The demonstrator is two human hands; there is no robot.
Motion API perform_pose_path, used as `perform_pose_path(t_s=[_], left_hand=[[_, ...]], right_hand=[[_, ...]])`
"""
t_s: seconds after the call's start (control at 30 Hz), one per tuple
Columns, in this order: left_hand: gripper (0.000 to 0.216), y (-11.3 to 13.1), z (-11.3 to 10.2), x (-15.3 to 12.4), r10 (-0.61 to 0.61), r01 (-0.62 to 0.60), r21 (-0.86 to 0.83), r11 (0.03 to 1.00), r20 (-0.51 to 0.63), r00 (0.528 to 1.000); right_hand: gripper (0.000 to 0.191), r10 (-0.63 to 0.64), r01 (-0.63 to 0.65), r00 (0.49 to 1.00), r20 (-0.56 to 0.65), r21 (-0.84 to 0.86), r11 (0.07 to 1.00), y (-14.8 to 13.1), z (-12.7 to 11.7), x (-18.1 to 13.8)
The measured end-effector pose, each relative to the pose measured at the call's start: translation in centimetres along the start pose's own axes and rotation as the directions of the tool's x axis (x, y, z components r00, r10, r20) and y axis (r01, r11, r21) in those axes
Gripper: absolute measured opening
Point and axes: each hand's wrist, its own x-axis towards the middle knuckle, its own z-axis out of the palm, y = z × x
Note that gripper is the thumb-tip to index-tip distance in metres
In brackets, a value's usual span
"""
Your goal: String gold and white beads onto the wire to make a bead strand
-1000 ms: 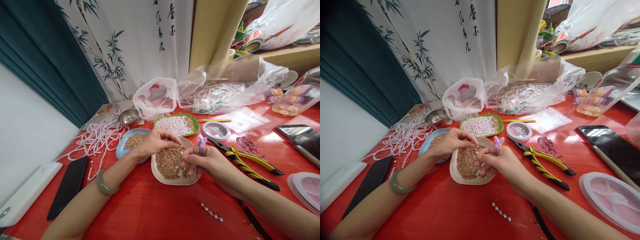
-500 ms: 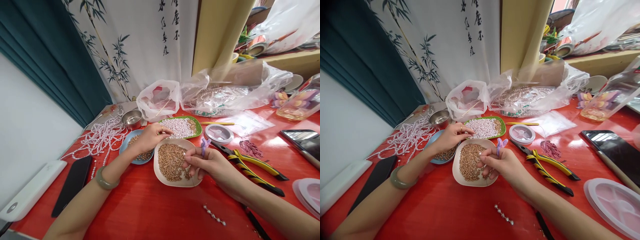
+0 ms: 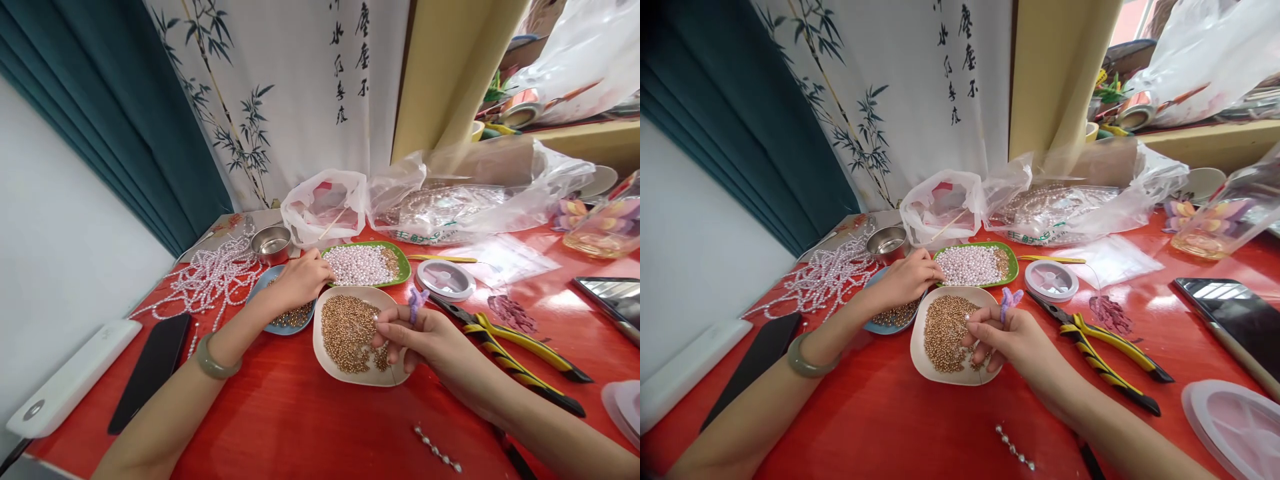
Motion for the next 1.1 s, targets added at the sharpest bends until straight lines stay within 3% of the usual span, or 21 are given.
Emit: perform_pose_path(t_s=[0.43, 0.6, 0.73, 0.8, 0.83, 0.9, 1.0, 1.1], left_hand=[[0.023, -0.2, -0.4, 0.0, 0.034, -0.034, 0.003, 0.999, 0.007, 0.999], [0.018, -0.6, -0.4, -0.1, 0.012, -0.011, -0.092, 0.996, 0.016, 1.0], [0.015, -0.8, -0.3, 0.1, -0.082, 0.075, -0.268, 0.961, -0.014, 0.997], [0.014, -0.4, -0.1, 0.3, -0.157, 0.125, -0.497, 0.859, -0.023, 0.987], [0.014, 0.0, 0.0, 0.5, -0.193, 0.147, -0.636, 0.757, -0.004, 0.981], [0.015, 1.1, 0.3, 0.7, -0.226, 0.186, -0.871, 0.454, 0.09, 0.97], [0.015, 2.8, 0.7, 0.9, -0.239, 0.23, -0.963, 0.138, 0.193, 0.952], [0.013, 4.0, 1.0, 0.8, -0.235, 0.239, -0.971, 0.025, 0.227, 0.945]], right_hand=[[0.019, 0.0, 0.0, 1.0, -0.012, -0.01, 1.0, -0.1, 0.1, -0.2], [0.018, -0.006, 0.006, 1.0, -0.02, -0.013, 1.0, -0.2, 0.2, -0.2], [0.017, -0.004, 0.003, 1.0, -0.02, -0.018, 1.0, -0.3, 0.3, -0.2], [0.017, -0.001, 0.0, 1.0, -0.023, -0.014, 1.0, -0.3, 0.3, -0.2], [0.018, 0.0, 0.0, 1.0, -0.022, -0.009, 1.0, -0.3, 0.3, -0.2], [0.018, -0.004, 0.004, 1.0, -0.012, -0.001, 1.0, -0.3, 0.3, -0.3], [0.017, -0.015, 0.015, 1.0, 0.001, 0.012, 1.0, -0.2, 0.2, -0.3], [0.016, -0.027, 0.027, 1.0, -0.001, 0.024, 0.999, 0.0, 0.1, -0.3]])
